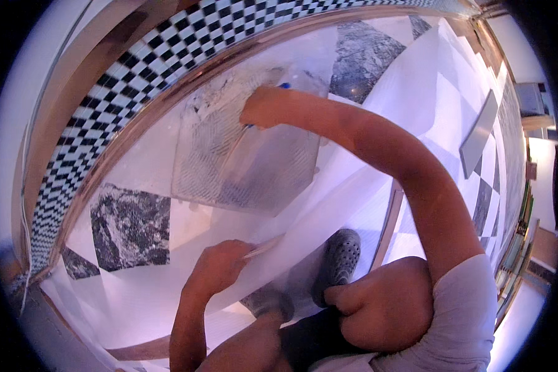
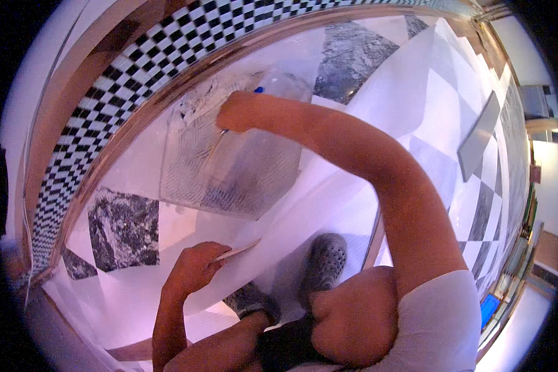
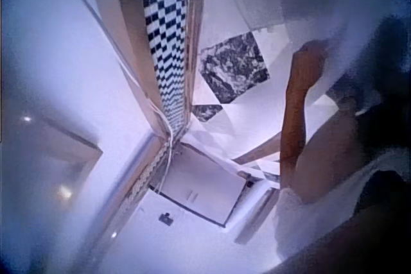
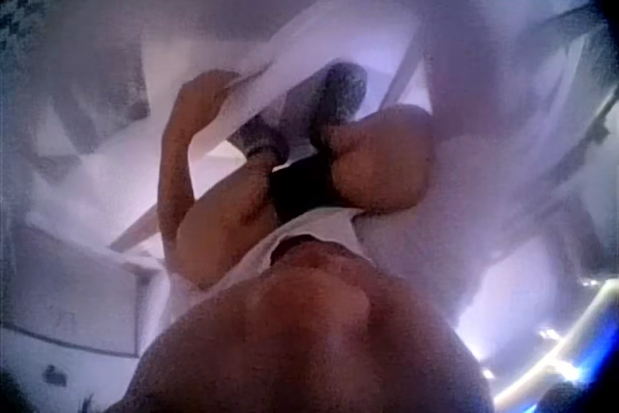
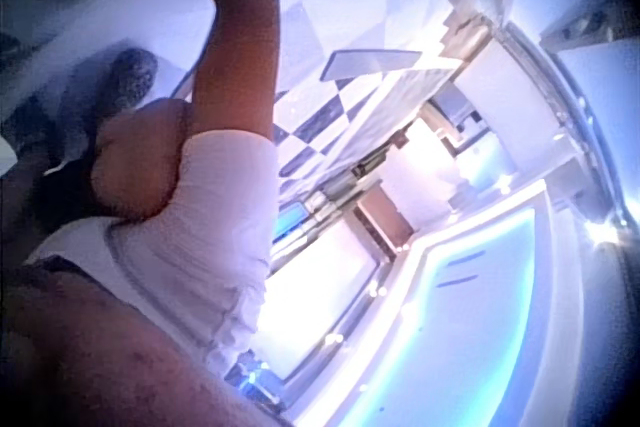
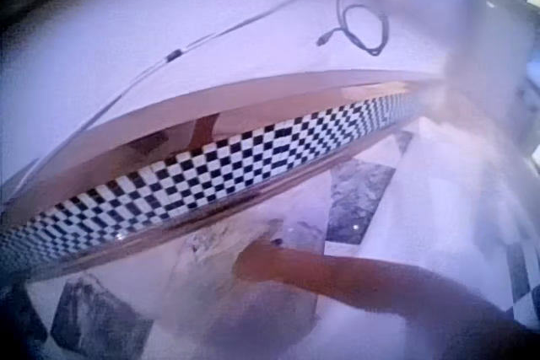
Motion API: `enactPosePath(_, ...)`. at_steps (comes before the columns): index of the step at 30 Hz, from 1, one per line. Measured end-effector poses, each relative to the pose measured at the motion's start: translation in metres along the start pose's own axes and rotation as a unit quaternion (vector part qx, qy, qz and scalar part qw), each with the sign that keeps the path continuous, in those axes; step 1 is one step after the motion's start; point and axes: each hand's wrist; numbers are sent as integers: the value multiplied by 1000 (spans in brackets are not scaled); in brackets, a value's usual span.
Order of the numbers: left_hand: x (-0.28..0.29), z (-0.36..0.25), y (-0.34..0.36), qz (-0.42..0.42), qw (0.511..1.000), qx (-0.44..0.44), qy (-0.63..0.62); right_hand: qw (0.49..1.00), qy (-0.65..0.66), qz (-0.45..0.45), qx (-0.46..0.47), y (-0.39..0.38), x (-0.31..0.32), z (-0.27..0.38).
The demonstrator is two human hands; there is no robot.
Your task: The person carries a bag of material through a hallway, then applies adhesive to a floor section and carefully positions wooden planks and flexible trim pieces using a utility knife.
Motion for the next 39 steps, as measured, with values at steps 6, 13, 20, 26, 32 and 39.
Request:
enactPosePath(6, -7, -3, 5, 5, 1000, 7, -15, 998, 22, -59, -20, 19, -70, 10)
enactPosePath(13, -8, 1, 1, -8, 1000, -12, -9, 951, 80, -299, -13, -8, -141, 77)
enactPosePath(20, -8, -3, 10, -1, 1000, 5, -24, 940, 67, -335, 23, -7, -140, 131)
enactPosePath(26, -15, -1, 12, -3, 1000, -11, -22, 968, 67, -243, -14, -17, -151, 135)
enactPosePath(32, -16, 0, 7, 2, 1000, 14, 13, 976, 101, -193, -5, -57, -128, 132)
enactPosePath(39, -9, 21, 8, -44, 995, 86, 9, 948, 132, -273, -99, -61, -140, 128)
Point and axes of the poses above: each hand's wrist, its own y-axis towards the middle knuckle, its own x-axis out of the back of the hand, z = x × y, and after that the axes turned 12 degrees about -z, right-handed
